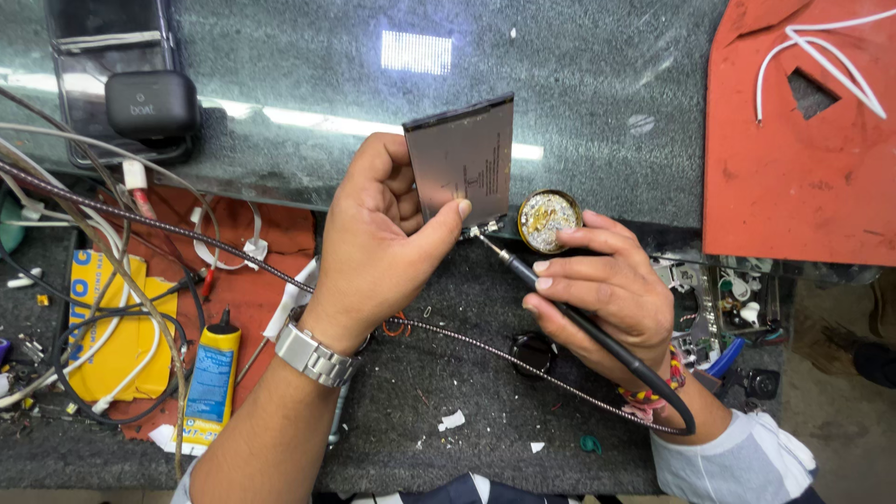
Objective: The person uses a soldering iron to work on the connector terminals of a rectangular lithium-ion battery. They hold the battery with one hand and apply the soldering iron to the terminals, then dip the iron into a small tin to clean or tin the tip before continuing.
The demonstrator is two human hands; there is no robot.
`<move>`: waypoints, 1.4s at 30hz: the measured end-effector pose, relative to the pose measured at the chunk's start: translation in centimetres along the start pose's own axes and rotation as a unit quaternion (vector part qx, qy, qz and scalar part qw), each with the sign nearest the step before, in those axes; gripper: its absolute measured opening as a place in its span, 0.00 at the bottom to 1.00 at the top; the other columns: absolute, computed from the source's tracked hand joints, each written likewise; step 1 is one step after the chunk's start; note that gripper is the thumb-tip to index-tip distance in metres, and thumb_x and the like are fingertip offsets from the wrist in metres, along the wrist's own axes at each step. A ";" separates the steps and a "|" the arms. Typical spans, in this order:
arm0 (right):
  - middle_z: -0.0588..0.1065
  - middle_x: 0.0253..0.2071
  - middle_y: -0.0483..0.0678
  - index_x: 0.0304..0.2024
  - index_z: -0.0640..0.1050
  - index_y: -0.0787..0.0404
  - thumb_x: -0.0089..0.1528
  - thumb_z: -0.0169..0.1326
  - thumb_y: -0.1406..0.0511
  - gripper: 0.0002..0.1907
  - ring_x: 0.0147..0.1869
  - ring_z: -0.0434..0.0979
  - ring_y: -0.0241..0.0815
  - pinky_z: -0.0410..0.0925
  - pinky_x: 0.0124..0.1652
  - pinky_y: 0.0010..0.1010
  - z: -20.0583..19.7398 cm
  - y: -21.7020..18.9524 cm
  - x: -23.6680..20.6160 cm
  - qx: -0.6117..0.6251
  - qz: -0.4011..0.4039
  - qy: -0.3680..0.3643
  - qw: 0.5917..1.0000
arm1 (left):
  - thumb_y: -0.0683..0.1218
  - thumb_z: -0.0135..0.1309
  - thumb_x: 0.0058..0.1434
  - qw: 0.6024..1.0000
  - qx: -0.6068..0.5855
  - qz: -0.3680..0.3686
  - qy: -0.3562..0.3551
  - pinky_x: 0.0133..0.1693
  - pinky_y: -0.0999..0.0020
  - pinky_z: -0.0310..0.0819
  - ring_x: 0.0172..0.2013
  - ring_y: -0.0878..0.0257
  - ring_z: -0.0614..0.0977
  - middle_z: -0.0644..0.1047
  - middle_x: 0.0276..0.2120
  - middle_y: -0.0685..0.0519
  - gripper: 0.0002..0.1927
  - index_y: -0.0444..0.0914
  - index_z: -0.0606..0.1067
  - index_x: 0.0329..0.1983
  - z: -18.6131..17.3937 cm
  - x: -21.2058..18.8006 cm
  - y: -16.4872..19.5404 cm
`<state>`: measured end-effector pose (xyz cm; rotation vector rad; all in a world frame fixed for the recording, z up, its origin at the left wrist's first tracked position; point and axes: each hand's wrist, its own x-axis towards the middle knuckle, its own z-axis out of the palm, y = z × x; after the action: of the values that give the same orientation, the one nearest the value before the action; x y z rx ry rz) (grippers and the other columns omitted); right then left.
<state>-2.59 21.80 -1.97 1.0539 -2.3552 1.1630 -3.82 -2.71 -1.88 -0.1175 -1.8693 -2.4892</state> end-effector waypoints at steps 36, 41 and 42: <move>0.80 0.41 0.51 0.38 0.79 0.63 0.57 0.67 0.71 0.10 0.56 0.82 0.52 0.71 0.63 0.45 -2.1 1.6 -0.4 -0.006 0.053 0.056 0.997 | 0.33 0.56 0.64 1.000 0.012 -0.009 0.002 0.56 0.70 0.80 0.53 0.65 0.82 0.77 0.52 0.48 0.20 0.34 0.64 0.57 -0.1 0.0 0.1; 0.80 0.41 0.51 0.37 0.79 0.63 0.57 0.67 0.71 0.10 0.56 0.82 0.52 0.71 0.62 0.46 -2.3 1.6 -0.4 -0.014 0.050 0.044 0.998 | 0.32 0.56 0.64 1.000 0.004 -0.006 0.001 0.56 0.71 0.79 0.53 0.66 0.82 0.77 0.52 0.49 0.20 0.34 0.64 0.56 -0.1 0.0 0.0; 0.80 0.41 0.51 0.37 0.79 0.63 0.57 0.67 0.71 0.10 0.56 0.82 0.52 0.71 0.62 0.46 -2.3 1.7 -0.4 -0.014 0.047 0.047 0.998 | 0.32 0.56 0.64 1.000 0.005 -0.005 0.001 0.56 0.71 0.79 0.53 0.66 0.82 0.77 0.52 0.49 0.20 0.34 0.64 0.56 -0.2 0.1 0.0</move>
<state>-3.66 24.41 -1.68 0.8679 -2.3631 1.1808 -3.95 -2.88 -1.94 -0.1060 -1.8853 -2.4849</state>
